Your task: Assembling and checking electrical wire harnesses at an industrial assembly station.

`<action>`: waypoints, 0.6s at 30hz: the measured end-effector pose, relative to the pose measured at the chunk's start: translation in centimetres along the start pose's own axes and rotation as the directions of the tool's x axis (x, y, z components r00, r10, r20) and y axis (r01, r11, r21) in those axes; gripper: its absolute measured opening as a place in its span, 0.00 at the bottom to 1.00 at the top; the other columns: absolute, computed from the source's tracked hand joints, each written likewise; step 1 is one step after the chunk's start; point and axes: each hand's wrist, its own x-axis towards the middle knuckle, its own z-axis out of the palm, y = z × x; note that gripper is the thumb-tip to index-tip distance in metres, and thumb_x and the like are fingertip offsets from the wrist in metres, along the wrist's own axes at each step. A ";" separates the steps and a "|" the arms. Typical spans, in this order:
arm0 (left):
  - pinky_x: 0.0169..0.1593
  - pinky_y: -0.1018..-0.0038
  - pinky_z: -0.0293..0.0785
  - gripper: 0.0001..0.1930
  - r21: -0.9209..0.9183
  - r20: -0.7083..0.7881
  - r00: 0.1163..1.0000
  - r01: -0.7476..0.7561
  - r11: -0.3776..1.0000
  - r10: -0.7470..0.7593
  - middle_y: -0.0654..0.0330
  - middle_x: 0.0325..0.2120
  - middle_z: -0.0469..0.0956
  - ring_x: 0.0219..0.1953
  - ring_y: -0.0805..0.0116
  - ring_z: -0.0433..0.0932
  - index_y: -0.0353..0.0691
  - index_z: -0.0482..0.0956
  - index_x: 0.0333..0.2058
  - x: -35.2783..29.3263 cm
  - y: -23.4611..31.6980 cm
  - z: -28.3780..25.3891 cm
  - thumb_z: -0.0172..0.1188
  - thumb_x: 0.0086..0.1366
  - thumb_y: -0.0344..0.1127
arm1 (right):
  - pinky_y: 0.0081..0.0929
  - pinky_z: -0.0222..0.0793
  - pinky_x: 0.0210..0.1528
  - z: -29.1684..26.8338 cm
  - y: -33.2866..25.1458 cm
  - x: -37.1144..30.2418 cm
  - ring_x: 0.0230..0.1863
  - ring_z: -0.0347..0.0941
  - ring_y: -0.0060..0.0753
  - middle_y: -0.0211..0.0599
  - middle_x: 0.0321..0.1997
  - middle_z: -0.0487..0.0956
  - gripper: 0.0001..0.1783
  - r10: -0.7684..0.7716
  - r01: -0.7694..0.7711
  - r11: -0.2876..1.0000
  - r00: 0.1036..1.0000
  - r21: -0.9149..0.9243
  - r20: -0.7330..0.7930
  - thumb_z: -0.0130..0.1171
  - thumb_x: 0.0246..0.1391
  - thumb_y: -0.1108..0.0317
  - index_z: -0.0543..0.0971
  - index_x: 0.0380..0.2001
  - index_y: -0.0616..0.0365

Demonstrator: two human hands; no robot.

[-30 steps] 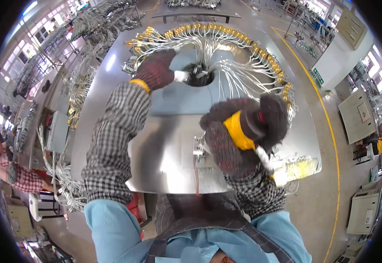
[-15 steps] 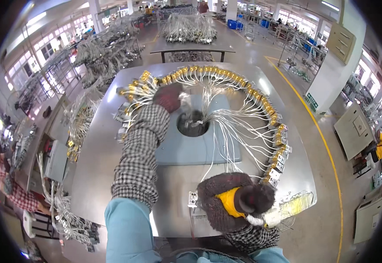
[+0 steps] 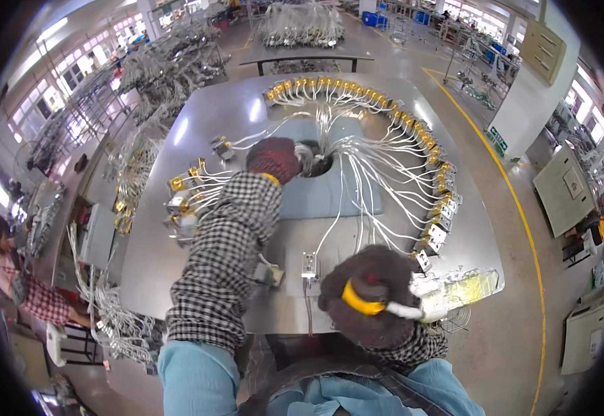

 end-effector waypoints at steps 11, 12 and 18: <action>0.62 0.57 0.76 0.37 -0.207 -0.062 0.984 -0.175 0.963 0.166 0.45 0.54 0.82 0.56 0.45 0.81 0.41 0.78 0.61 -0.4 -2.0 -0.1 0.69 0.57 0.56 | 0.28 0.77 0.46 -8.5 8.2 -4.6 0.43 0.76 0.25 0.35 0.55 0.75 0.26 0.368 -0.346 0.927 0.910 0.141 -0.188 0.48 0.73 0.64 0.64 0.71 0.56; 0.61 0.57 0.76 0.38 -0.175 -0.115 0.972 -0.224 0.959 0.206 0.44 0.54 0.82 0.56 0.46 0.81 0.42 0.77 0.62 -1.3 -2.5 -1.0 0.70 0.56 0.56 | 0.27 0.77 0.41 -10.3 7.6 -4.9 0.39 0.77 0.24 0.35 0.53 0.76 0.26 0.252 -0.360 0.868 0.913 -0.343 -0.320 0.50 0.72 0.63 0.66 0.69 0.56; 0.57 0.55 0.79 0.38 -0.046 0.240 0.934 -0.261 0.964 0.264 0.49 0.57 0.81 0.54 0.44 0.83 0.42 0.77 0.63 -12.7 -2.2 -4.2 0.71 0.57 0.55 | 0.24 0.72 0.29 -15.8 1.8 -2.0 0.27 0.75 0.24 0.31 0.32 0.77 0.33 0.247 -0.317 0.945 0.857 -0.085 -0.451 0.65 0.55 0.66 0.70 0.65 0.53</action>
